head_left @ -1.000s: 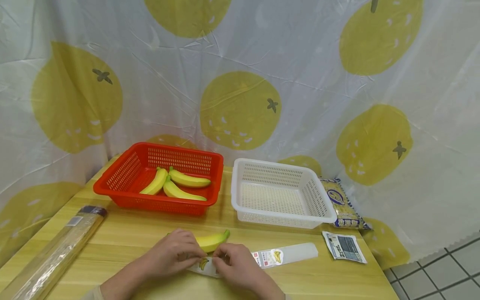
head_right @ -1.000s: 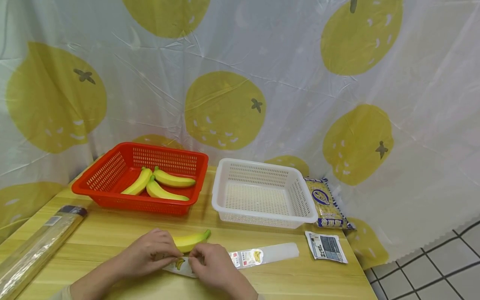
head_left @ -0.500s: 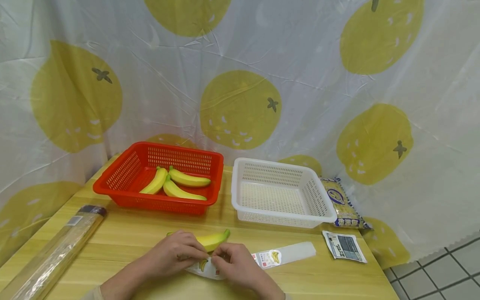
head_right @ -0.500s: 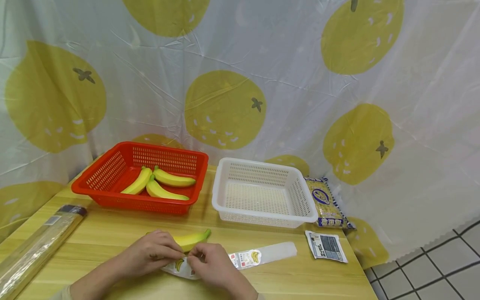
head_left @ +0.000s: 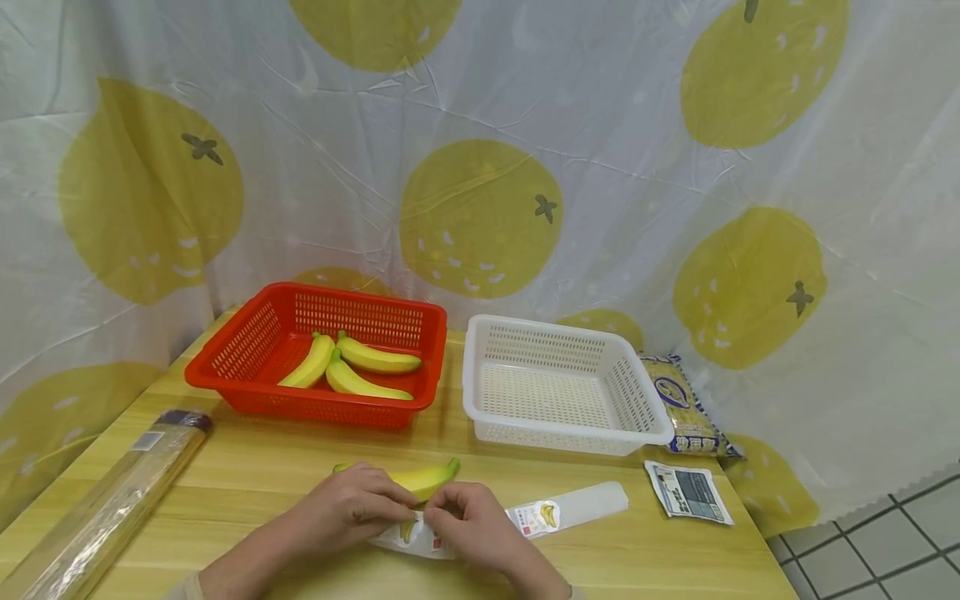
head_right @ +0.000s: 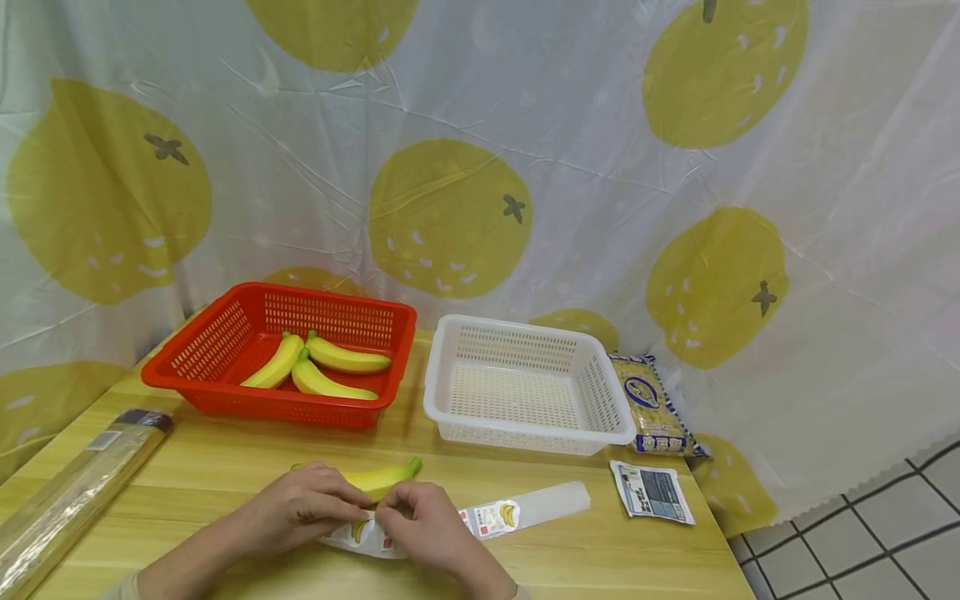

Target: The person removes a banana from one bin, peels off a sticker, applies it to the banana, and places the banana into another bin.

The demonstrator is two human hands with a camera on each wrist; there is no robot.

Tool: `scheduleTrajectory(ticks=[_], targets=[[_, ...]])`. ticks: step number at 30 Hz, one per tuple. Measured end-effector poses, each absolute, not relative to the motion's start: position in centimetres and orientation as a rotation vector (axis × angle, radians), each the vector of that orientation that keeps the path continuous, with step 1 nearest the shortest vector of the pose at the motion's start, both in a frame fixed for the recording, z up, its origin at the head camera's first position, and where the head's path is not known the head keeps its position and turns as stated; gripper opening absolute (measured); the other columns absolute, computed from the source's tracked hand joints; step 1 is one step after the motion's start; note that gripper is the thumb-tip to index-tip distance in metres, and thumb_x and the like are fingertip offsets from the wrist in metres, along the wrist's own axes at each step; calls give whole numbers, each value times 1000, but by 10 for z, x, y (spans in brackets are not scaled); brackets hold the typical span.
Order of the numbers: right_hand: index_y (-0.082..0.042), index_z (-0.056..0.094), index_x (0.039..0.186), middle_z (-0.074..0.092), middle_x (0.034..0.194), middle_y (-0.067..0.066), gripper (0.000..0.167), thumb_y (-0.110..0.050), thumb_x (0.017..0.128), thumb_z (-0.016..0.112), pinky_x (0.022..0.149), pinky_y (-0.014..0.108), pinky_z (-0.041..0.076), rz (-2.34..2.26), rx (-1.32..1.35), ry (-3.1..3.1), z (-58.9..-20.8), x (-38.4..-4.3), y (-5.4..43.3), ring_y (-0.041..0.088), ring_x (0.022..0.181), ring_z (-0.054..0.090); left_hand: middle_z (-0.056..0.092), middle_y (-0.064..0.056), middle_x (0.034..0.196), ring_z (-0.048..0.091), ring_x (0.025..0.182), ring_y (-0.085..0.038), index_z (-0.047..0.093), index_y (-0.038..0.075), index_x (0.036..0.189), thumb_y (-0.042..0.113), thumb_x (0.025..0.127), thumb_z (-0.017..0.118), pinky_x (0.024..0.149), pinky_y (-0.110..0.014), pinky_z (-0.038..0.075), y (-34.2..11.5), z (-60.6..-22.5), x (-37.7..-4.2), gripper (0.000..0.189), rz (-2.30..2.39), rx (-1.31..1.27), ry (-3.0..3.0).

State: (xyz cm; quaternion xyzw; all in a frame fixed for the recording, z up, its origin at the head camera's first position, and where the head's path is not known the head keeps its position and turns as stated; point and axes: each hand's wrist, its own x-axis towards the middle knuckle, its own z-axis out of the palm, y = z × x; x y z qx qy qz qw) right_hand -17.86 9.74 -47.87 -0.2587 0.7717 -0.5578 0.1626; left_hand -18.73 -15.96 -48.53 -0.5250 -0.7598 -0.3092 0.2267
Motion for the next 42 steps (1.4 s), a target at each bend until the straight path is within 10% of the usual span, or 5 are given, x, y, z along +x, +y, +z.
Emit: scheduleTrajectory(ticks=[19, 31, 42], targets=[[-3, 71, 90, 58, 70, -7, 15, -15, 98, 66, 55, 13, 39, -1556, -781, 2215, -477, -179, 97, -4, 60, 48, 71, 12, 114, 66, 105, -9, 72, 30, 96, 15, 81, 88, 91, -30, 53, -154, -488, -184, 26, -862, -1358, -2157], [-6, 71, 88, 63, 69, -9, 16, -16, 99, 64, 51, 14, 39, -1539, -779, 2226, -484, -181, 98, -2, 57, 50, 65, 19, 106, 60, 105, -1, 71, 28, 97, 29, 97, 72, 90, -18, 49, -155, -485, -181, 1, -1016, -1315, -2234], [-7, 70, 87, 65, 69, -9, 16, -14, 99, 63, 50, 13, 39, -1519, -803, 2241, -487, -183, 98, -2, 55, 52, 66, 21, 100, 60, 95, -1, 68, 30, 104, 17, 93, 77, 83, -25, 50, -157, -485, -180, 19, -1015, -1297, -2213]])
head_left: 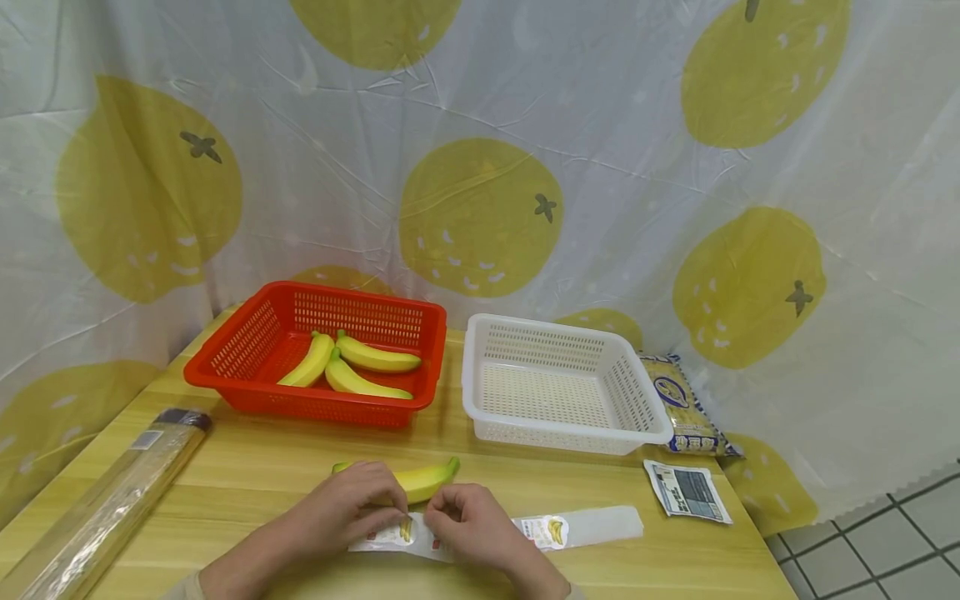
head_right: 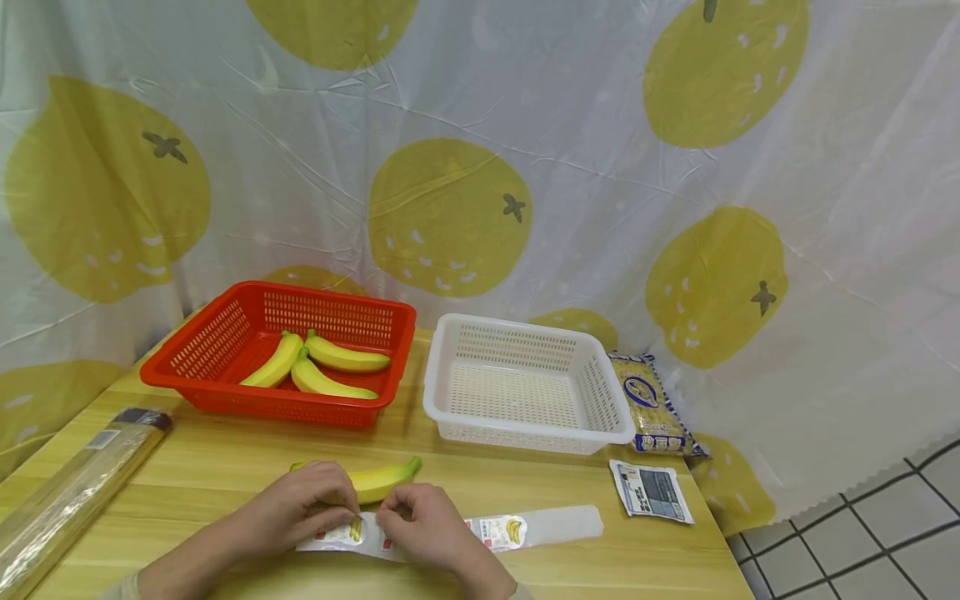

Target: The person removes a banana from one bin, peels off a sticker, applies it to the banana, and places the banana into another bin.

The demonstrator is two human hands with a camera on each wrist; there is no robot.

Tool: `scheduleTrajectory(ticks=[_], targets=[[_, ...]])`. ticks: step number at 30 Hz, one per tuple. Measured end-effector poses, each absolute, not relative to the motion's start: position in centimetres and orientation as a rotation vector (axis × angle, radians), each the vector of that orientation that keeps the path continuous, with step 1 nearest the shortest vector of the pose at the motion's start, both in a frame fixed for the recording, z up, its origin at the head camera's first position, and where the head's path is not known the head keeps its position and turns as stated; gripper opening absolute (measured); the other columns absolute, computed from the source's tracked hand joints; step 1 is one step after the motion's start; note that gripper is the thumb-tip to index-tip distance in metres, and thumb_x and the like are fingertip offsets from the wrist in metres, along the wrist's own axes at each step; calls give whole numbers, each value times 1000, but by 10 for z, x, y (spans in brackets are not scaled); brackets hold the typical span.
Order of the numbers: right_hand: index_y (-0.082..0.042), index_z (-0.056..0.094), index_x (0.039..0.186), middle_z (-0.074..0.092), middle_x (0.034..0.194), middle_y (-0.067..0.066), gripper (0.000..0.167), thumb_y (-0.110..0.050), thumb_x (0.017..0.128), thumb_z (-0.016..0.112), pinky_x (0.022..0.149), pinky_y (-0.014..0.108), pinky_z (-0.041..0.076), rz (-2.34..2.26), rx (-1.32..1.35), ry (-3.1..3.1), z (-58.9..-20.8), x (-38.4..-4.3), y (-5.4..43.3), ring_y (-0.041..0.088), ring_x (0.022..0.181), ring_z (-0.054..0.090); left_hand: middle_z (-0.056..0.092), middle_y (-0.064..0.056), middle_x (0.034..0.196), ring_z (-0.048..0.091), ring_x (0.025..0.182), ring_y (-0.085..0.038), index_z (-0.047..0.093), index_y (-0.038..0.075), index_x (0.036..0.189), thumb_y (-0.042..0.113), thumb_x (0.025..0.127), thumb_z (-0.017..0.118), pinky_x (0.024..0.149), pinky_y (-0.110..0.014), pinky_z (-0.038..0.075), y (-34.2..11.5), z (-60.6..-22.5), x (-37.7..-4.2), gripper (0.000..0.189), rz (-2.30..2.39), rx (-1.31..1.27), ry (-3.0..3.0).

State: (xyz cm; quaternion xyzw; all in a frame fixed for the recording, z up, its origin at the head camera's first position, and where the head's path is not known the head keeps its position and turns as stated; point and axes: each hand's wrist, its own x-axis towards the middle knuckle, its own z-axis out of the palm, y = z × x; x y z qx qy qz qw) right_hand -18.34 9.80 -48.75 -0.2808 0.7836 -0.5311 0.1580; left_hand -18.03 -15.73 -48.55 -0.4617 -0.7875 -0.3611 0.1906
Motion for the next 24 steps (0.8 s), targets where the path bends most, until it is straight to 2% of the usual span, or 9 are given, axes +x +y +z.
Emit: scheduleTrajectory(ticks=[10, 17, 21, 24], targets=[[-11, 70, 85, 65, 67, -11, 15, -15, 98, 65, 49, 15, 41, -1432, -793, 2320, -488, -181, 99, -1, 55, 54, 68, 16, 100, 61, 93, -1, 66, 29, 106, 17, 96, 73, 78, -25, 52, -159, -485, -180, 17, -1071, -1253, -2237], [-17, 72, 84, 63, 64, -14, 12, -16, 95, 68, 56, 18, 46, -1287, -767, 2456, -486, -178, 97, -1, 56, 55, 68, 16, 105, 65, 96, -4, 65, 25, 109, 1, 92, 75, 79, -28, 58, -159, -482, -182, 31, -1114, -1185, -2216], [-18, 75, 89, 64, 74, -16, 8, -17, 94, 69, 56, 17, 45, -1268, -832, 2555, -486, -179, 97, -3, 56, 52, 69, 14, 103, 65, 94, -3, 66, 23, 108, 5, 94, 73, 81, -25, 56, -160, -482, -185, 24, -1089, -1164, -2203], [-14, 76, 100, 67, 87, -8, 8, -15, 96, 69, 51, 16, 40, -1426, -917, 2594, -486, -181, 96, -5, 55, 45, 70, 12, 101, 64, 92, -2, 67, 22, 107, 10, 96, 72, 82, -21, 54, -161, -484, -188, 17, -1067, -1187, -2182]])
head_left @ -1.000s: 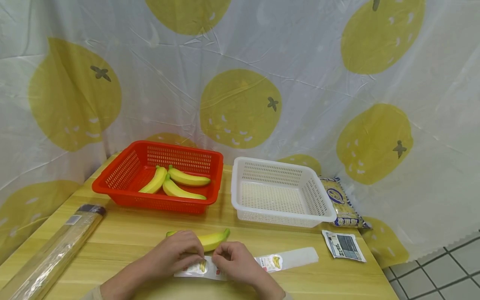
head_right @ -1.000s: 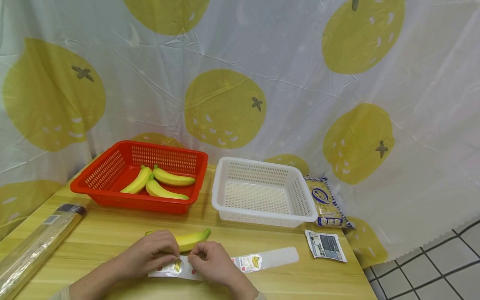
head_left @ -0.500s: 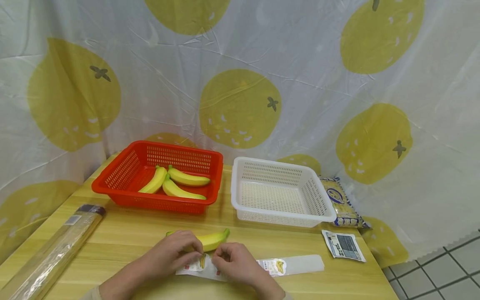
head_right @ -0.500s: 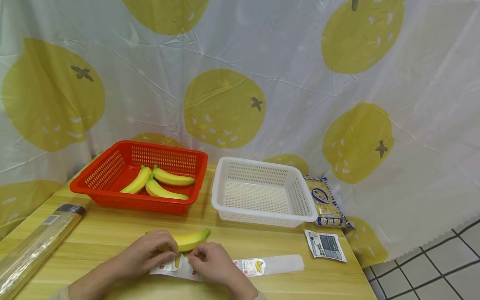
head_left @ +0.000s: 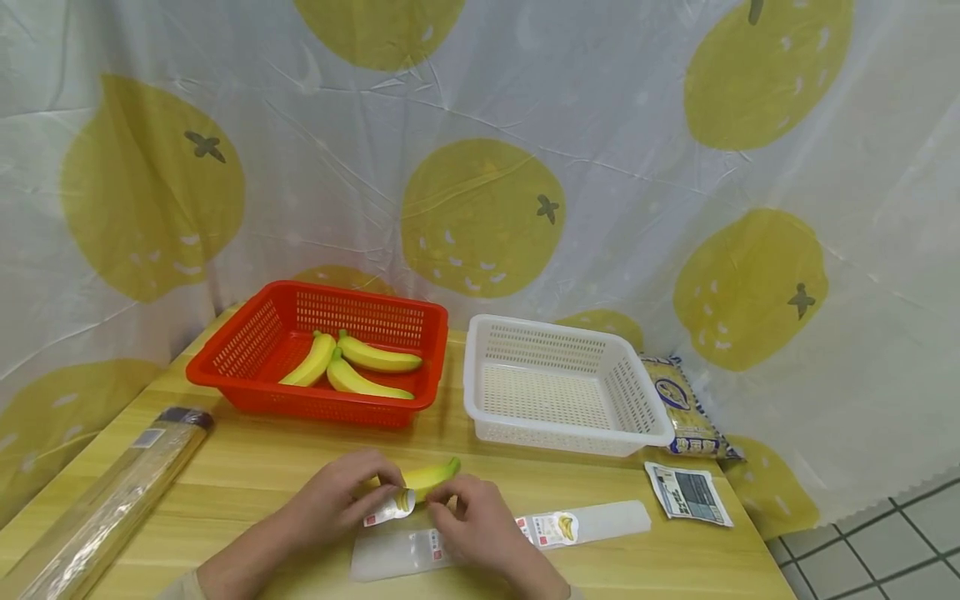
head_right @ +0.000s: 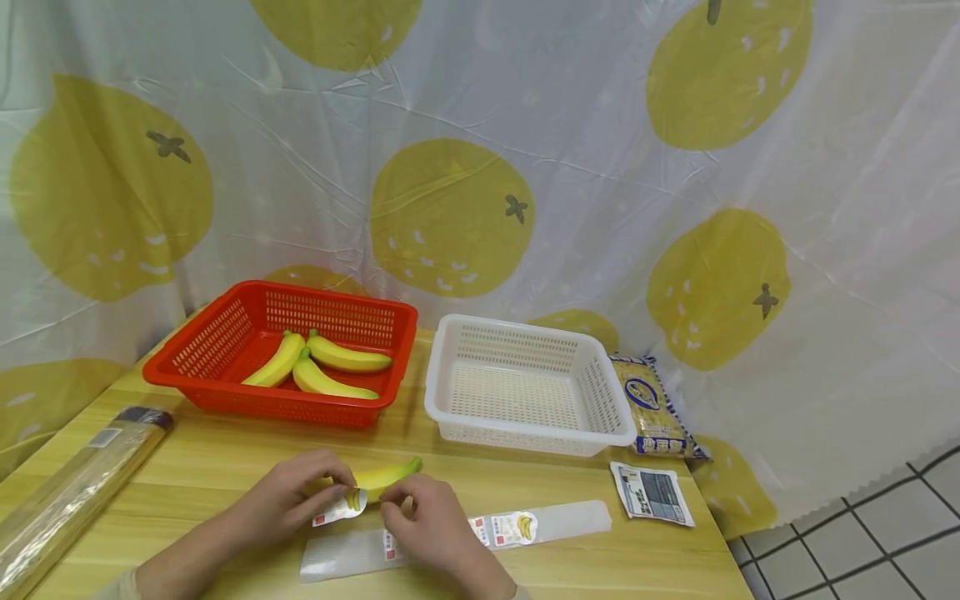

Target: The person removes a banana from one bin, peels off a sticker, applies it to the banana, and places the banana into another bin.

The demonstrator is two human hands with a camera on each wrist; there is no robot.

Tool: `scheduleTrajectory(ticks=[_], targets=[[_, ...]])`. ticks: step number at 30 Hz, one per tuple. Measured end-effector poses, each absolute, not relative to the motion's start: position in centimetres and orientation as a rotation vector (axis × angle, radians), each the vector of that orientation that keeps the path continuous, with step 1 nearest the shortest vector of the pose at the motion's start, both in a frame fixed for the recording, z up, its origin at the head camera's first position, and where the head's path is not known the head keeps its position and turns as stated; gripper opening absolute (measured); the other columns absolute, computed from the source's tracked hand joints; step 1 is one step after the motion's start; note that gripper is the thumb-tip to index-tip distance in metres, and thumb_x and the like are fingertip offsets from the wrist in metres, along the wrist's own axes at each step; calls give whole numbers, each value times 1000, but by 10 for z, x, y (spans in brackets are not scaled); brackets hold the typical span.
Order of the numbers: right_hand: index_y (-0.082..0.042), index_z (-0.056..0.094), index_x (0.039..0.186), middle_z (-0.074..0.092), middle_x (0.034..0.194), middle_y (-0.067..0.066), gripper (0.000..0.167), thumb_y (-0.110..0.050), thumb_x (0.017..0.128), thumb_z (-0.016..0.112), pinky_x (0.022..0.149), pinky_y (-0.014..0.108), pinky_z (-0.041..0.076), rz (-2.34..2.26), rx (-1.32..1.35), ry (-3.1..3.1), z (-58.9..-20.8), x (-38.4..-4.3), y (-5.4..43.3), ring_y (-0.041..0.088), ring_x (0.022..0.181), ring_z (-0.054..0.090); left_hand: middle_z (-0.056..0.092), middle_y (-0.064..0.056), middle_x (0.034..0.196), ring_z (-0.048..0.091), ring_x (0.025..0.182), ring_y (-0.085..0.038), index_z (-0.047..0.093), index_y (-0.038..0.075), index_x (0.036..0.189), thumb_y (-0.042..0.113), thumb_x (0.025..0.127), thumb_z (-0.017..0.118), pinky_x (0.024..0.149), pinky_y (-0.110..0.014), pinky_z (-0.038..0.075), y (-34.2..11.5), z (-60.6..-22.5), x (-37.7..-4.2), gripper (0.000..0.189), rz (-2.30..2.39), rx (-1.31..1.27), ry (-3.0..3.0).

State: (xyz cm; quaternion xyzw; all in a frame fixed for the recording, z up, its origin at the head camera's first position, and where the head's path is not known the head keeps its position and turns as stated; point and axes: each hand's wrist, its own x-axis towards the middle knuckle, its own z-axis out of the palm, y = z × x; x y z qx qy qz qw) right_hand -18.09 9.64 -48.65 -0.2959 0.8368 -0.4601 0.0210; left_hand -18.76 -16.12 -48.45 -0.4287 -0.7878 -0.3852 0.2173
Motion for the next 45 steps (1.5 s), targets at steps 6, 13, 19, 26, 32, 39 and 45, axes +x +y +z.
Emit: scheduleTrajectory(ticks=[6, 13, 19, 26, 32, 39, 45], targets=[[-5, 73, 107, 71, 91, 5, 13, -11, 95, 73, 52, 15, 44, -1747, -1221, 2556, -492, -191, 82, -4, 63, 46, 71, 15, 101, 64, 91, -2, 71, 23, 107, 6, 86, 80, 85, -18, 50, -163, -487, -190, 29, -958, -1164, -2163], [-13, 72, 92, 70, 83, -1, 11, -4, 88, 77, 58, 17, 48, -1759, -1338, 2691, -497, -199, 66, 6, 68, 55, 72, 17, 102, 65, 92, -3, 73, 23, 112, 11, 83, 83, 86, -27, 50, -166, -486, -190, 33, -883, -1021, -2217], [-11, 72, 103, 71, 89, -3, 17, -5, 88, 78, 68, 19, 52, -1690, -1475, 2836, -497, -200, 57, 11, 81, 63, 72, 17, 101, 65, 90, -4, 73, 22, 114, 10, 82, 84, 84, -24, 47, -165, -485, -190, 36, -882, -1017, -2194], [-18, 75, 95, 74, 94, -3, 4, -15, 93, 77, 76, 28, 55, -1873, -890, 2711, -495, -193, 56, 4, 87, 62, 68, 24, 96, 63, 90, 0, 72, 25, 109, 15, 80, 88, 87, -30, 44, -166, -481, -188, 34, -920, -750, -2298], [-17, 77, 94, 72, 93, -4, 4, -14, 91, 78, 79, 27, 55, -1833, -894, 2730, -500, -193, 56, 7, 91, 63, 67, 25, 88, 61, 85, 2, 74, 27, 93, 13, 73, 92, 87, -30, 40, -170, -480, -192, 30, -896, -807, -2260], [-16, 76, 89, 68, 97, -7, 9, -8, 88, 81, 85, 27, 54, -1751, -1032, 2838, -504, -195, 56, 9, 98, 62, 67, 24, 90, 62, 84, 2, 73, 25, 96, 9, 75, 90, 81, -34, 47, -172, -484, -195, 31, -912, -876, -2262], [-18, 73, 86, 68, 94, -8, 16, -6, 85, 82, 84, 26, 53, -1703, -1132, 2867, -505, -196, 57, 9, 97, 61, 69, 18, 92, 64, 82, 2, 72, 24, 101, 5, 79, 87, 77, -33, 53, -173, -487, -197, 33, -1006, -948, -2274]])
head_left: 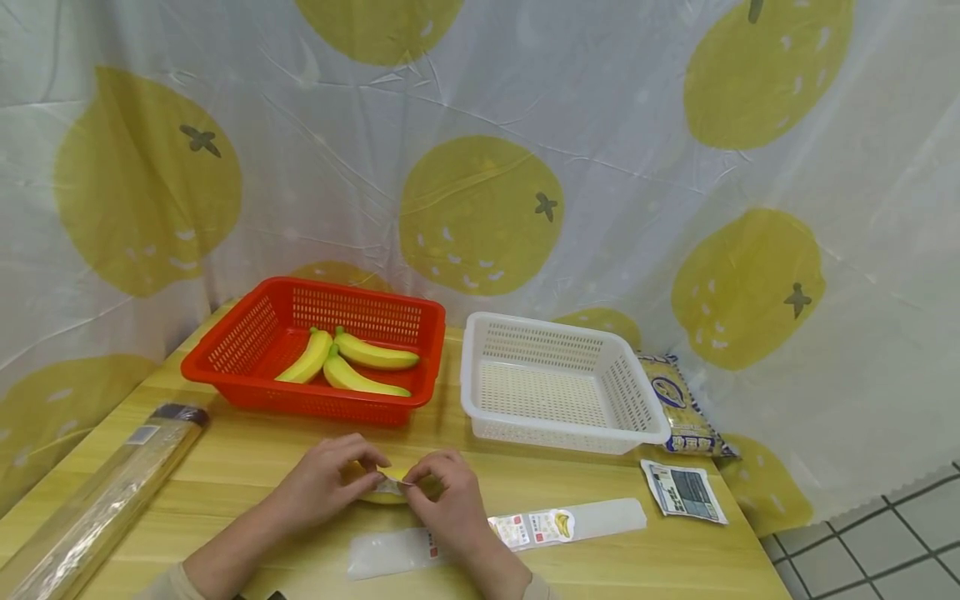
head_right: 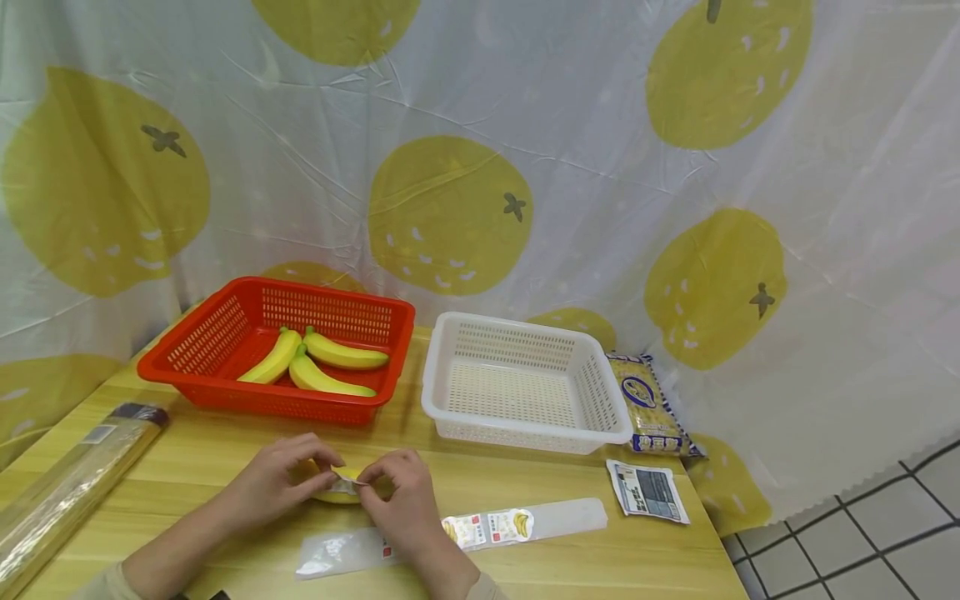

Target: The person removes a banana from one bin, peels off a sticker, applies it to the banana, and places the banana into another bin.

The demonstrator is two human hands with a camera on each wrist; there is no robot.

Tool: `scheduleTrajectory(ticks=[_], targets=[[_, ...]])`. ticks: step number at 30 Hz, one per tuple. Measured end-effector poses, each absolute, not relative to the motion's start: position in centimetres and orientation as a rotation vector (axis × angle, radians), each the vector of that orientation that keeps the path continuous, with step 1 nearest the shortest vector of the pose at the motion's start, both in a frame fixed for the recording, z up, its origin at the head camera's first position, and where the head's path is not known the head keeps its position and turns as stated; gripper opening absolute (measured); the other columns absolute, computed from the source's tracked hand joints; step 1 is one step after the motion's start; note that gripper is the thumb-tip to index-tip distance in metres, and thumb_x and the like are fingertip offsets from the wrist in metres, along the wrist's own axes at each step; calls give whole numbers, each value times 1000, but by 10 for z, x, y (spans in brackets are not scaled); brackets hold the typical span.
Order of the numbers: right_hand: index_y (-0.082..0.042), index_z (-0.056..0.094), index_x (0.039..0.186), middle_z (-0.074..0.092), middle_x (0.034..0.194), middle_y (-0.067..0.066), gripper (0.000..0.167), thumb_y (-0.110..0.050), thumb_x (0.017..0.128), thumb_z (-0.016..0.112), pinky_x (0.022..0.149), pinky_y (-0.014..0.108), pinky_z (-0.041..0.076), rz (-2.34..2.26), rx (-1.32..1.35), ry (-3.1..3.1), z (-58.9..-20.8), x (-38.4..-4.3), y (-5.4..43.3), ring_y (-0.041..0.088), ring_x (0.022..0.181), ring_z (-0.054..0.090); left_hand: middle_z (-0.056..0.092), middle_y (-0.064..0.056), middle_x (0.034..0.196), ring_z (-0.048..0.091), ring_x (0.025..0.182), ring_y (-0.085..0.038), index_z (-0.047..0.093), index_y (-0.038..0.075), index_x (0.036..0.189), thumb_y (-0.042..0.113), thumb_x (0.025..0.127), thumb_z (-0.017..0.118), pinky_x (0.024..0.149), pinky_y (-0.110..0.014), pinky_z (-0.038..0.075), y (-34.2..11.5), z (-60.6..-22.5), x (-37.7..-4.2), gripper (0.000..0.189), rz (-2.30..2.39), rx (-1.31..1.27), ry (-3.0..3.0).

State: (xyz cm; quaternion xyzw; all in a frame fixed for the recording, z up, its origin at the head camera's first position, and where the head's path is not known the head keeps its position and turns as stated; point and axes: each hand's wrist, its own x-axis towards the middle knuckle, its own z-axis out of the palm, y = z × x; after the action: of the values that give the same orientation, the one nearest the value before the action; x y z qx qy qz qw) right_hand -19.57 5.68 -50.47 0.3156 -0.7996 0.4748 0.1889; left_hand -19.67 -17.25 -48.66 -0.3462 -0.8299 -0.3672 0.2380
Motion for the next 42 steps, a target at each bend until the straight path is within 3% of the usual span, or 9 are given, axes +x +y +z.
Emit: scheduleTrajectory(ticks=[7, 14, 24, 32, 42], targets=[[-19, 70, 86, 68, 90, -8, 19, -5, 83, 82, 85, 24, 52, 1265, 987, -2180, -505, -197, 58, 10, 95, 60, 68, 17, 92, 61, 81, 4, 70, 27, 106, 5, 82, 85, 72, -31, 54, -172, -485, -195, 36, -1052, -982, -2292], [-18, 69, 87, 69, 88, -6, 20, -4, 83, 82, 82, 21, 50, 1218, 1034, -2115, -507, -200, 58, 11, 91, 60, 64, 19, 92, 58, 81, 2, 71, 23, 108, 6, 86, 82, 67, -24, 51, -172, -486, -193, 30, -1110, -978, -2300], [-19, 65, 88, 68, 91, -10, 16, -10, 90, 78, 87, 27, 52, 1350, 940, -2266, -505, -195, 58, 8, 96, 61, 62, 18, 94, 59, 85, -1, 67, 28, 115, 11, 92, 77, 74, -27, 59, -172, -487, -193, 31, -1241, -965, -2371], [-17, 63, 89, 68, 93, -8, 15, -11, 91, 77, 90, 30, 52, 1334, 945, -2279, -501, -193, 58, 9, 99, 62, 65, 8, 94, 60, 82, 0, 65, 25, 120, 15, 96, 73, 77, -29, 60, -173, -486, -193, 27, -1295, -987, -2401], [-17, 65, 88, 69, 91, -8, 20, -7, 84, 81, 91, 31, 50, 1203, 965, -2264, -505, -195, 56, 8, 96, 61, 63, 15, 94, 60, 83, 1, 65, 23, 120, 2, 87, 80, 77, -28, 58, -171, -487, -192, 42, -1173, -1035, -2326]])
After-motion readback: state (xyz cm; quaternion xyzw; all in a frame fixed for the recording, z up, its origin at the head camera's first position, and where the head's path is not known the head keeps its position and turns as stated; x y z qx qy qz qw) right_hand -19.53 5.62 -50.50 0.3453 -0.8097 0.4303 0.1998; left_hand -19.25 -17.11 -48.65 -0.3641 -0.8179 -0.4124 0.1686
